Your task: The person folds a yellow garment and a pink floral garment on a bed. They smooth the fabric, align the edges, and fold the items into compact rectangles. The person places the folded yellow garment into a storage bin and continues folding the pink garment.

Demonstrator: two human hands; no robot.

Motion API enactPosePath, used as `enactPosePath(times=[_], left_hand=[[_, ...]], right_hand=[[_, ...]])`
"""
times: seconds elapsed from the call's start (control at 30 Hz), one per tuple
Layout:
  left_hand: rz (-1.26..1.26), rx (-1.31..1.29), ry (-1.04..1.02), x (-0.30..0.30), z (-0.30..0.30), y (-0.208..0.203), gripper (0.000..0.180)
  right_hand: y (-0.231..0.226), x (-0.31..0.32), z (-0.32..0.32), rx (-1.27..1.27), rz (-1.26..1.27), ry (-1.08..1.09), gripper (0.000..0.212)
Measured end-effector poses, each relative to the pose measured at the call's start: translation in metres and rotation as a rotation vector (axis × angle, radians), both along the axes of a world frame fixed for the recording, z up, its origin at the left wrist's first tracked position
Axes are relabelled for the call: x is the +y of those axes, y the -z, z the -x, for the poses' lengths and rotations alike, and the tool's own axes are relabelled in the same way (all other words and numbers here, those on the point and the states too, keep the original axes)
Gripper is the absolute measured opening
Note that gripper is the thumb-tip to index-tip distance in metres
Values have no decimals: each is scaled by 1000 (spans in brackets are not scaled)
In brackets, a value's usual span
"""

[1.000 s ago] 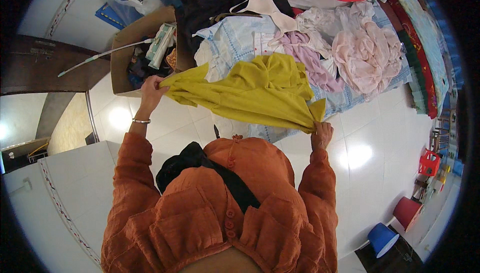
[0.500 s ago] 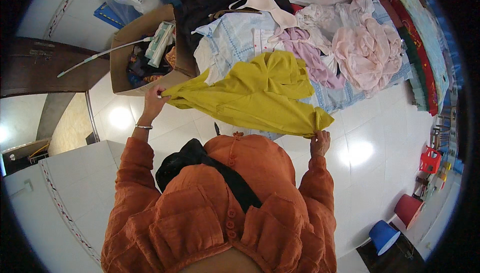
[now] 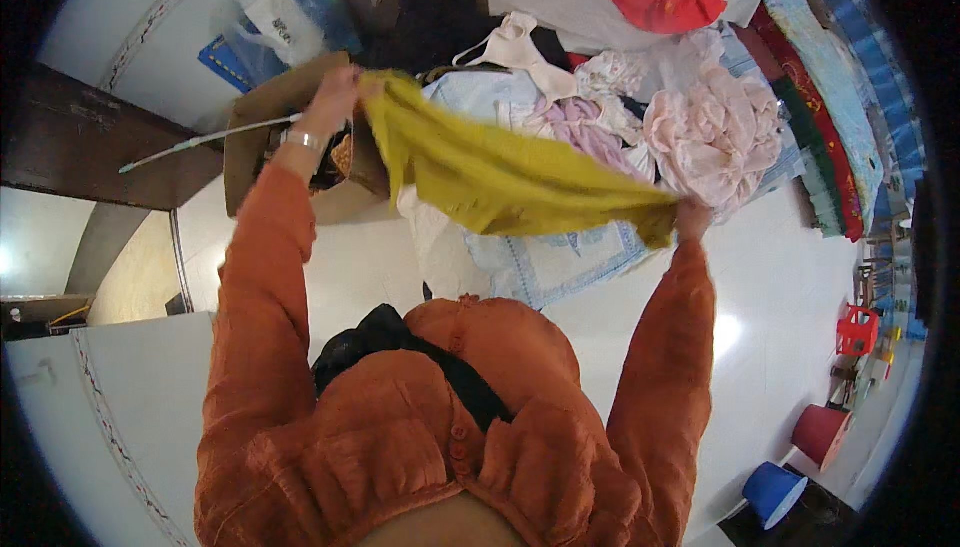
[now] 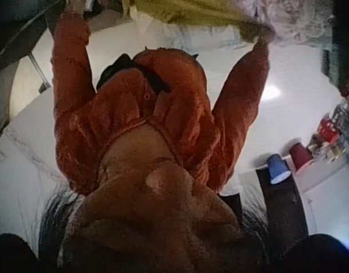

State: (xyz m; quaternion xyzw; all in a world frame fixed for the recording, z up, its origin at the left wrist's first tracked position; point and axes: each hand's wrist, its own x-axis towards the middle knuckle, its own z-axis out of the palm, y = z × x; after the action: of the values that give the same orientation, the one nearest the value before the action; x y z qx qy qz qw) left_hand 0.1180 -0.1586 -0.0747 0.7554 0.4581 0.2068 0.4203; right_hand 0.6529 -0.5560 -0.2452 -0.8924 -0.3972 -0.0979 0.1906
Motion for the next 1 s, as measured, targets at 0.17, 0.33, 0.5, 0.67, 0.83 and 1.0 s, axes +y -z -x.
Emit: enactPosePath(times=[0.17,0.33,0.5,0.67,0.83,1.0], left_hand=[[-1096,363,211,120,-50,-169,38],[-320,-851,185,-28,-98,-286,17],[-490,-243,-45,-10,-75,-178,25],[-206,-147,20,-41,-31,-27,15],[-1,196,-56,-104,21,91,20],[264,-98,-179,-134,93,154,17]], right_hand=[[-207,74,-31,276,-784,38,14],[-285,13,-62,357,-1219,-205,18],[-227,-32,-19,316,-997,-15,24],[-105,-44,44,280,-732,41,17],[44,-90,99,632,-636,115,16],[76,-113,151,696,-540,186,12]])
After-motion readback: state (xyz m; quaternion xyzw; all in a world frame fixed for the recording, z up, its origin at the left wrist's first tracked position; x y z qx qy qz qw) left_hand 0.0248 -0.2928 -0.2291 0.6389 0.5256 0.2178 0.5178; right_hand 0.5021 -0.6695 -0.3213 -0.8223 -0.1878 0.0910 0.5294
